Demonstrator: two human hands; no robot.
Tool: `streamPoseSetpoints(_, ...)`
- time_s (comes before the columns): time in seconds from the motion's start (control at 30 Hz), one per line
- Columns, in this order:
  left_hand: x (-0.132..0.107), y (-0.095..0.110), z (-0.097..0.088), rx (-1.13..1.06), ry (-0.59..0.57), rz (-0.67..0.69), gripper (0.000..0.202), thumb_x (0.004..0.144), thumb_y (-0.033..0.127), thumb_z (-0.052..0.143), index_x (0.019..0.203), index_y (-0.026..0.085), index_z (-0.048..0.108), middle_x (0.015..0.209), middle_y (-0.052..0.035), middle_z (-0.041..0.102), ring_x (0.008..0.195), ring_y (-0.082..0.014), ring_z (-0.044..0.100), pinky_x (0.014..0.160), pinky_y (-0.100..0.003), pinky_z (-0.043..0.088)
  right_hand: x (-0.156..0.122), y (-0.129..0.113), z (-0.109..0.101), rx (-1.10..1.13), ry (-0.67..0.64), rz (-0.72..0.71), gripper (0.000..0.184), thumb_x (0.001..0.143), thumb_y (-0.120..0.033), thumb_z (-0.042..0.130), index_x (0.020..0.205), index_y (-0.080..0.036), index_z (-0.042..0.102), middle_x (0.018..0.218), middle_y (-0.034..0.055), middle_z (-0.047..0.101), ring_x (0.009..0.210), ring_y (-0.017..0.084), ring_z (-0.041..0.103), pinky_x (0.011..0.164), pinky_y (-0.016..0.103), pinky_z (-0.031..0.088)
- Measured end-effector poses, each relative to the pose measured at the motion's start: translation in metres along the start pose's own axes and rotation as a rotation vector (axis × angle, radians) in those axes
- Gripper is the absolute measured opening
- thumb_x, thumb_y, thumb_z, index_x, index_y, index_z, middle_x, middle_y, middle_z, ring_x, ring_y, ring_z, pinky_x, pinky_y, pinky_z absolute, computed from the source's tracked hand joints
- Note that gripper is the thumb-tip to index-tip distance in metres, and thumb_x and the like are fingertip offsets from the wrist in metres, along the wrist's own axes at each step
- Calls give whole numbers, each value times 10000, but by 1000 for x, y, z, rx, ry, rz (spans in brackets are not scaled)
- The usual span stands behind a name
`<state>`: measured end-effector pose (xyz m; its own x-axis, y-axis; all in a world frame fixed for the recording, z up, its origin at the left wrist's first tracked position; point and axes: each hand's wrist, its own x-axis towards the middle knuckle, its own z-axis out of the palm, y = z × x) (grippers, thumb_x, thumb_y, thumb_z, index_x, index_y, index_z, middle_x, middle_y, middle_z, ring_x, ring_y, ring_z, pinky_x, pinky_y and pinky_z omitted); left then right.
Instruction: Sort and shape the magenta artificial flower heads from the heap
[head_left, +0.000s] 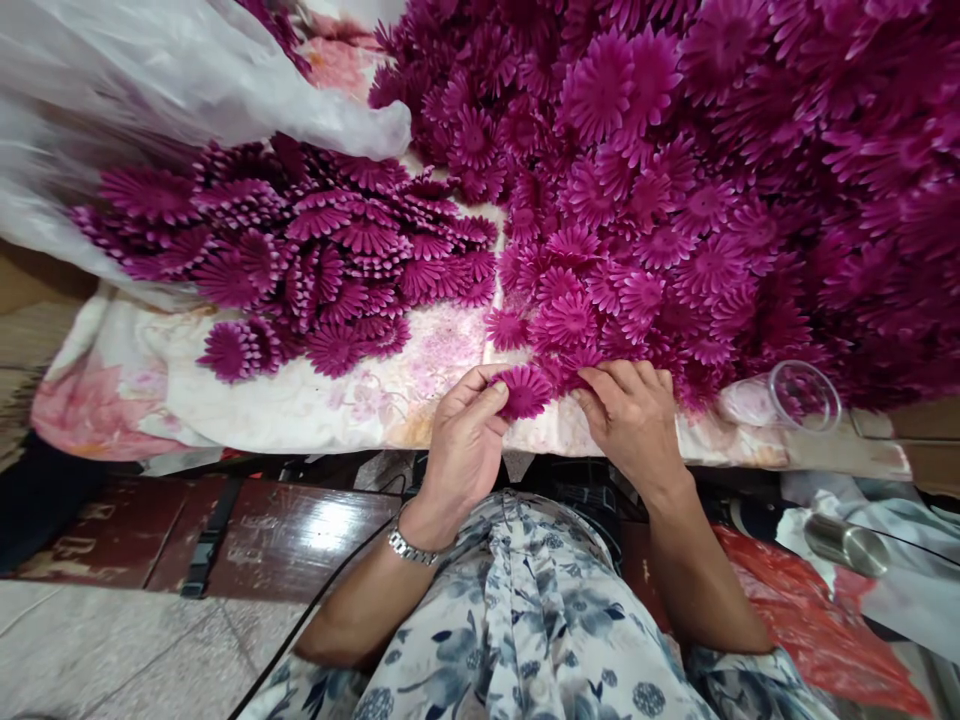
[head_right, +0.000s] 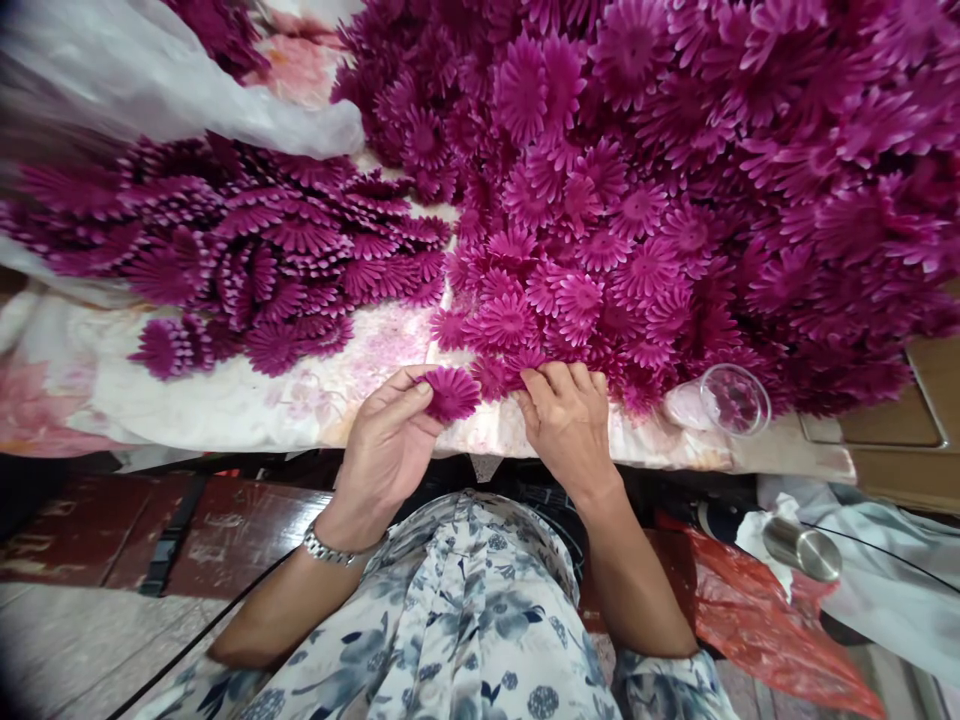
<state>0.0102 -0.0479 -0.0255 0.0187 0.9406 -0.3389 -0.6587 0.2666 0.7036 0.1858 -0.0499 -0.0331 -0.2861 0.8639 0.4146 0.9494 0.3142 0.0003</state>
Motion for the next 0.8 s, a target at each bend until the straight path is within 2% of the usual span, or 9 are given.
streamPoseSetpoints(0.07, 2, -1, 1, 27, -4, 9, 137, 674, 191, 699, 807, 162, 693, 781, -14, 676, 707, -94, 591, 698, -210, 460, -1, 1, -5, 14, 15, -2, 221, 842, -296, 584, 1017, -184, 657, 909, 55, 672, 806, 197, 519, 700, 344, 346)
streamPoseSetpoints(0.13, 4, -3, 3, 35, 12, 23, 165, 656, 194, 715, 819, 171, 707, 787, -14, 688, 712, -98, 598, 701, -215, 466, 0, 0, -10, 79, 126, 26, 216, 839, -281, 588, 1017, -177, 652, 912, 68, 665, 810, 194, 529, 713, 341, 374)
streamPoseSetpoints(0.23, 5, -7, 6, 43, 33, 49, 200, 640, 193, 734, 838, 175, 716, 788, -10, 700, 719, -98, 606, 719, -217, 472, 5, -10, -16, 298, 254, 52, 150, 834, -246, 599, 959, -176, 641, 847, 64, 646, 797, 178, 552, 733, 320, 429)
streamPoseSetpoints(0.37, 1, -11, 10, 81, -2, 14, 234, 645, 234, 743, 872, 183, 719, 741, -3, 694, 643, -91, 586, 657, -218, 472, 16, -30, -9, 559, 171, 5, 81, 831, -254, 603, 844, -174, 594, 758, 39, 605, 738, 160, 549, 697, 300, 455)
streamPoseSetpoints(0.53, -2, -12, 10, 77, -68, -15, 283, 610, 219, 768, 888, 184, 727, 829, -25, 710, 711, -105, 608, 684, -210, 473, 20, -34, 7, 734, 114, 110, 125, 821, -187, 593, 727, -192, 510, 654, -28, 502, 600, 105, 478, 562, 240, 402)
streamPoseSetpoints(0.7, -1, -15, 11, 60, -68, 19, 284, 616, 195, 764, 899, 191, 731, 805, -13, 707, 677, -89, 588, 679, -197, 463, 17, -33, 6, 717, 210, 74, 71, 850, -164, 533, 783, -186, 531, 685, -10, 522, 638, 114, 493, 591, 252, 408)
streamPoseSetpoints(0.8, 1, -15, 9, 49, -42, 4, 263, 642, 200, 742, 903, 186, 730, 757, -11, 695, 652, -87, 573, 652, -197, 456, 16, -28, 3, 724, 259, 128, 51, 849, -164, 536, 806, -191, 545, 703, -8, 546, 660, 116, 520, 614, 254, 424)
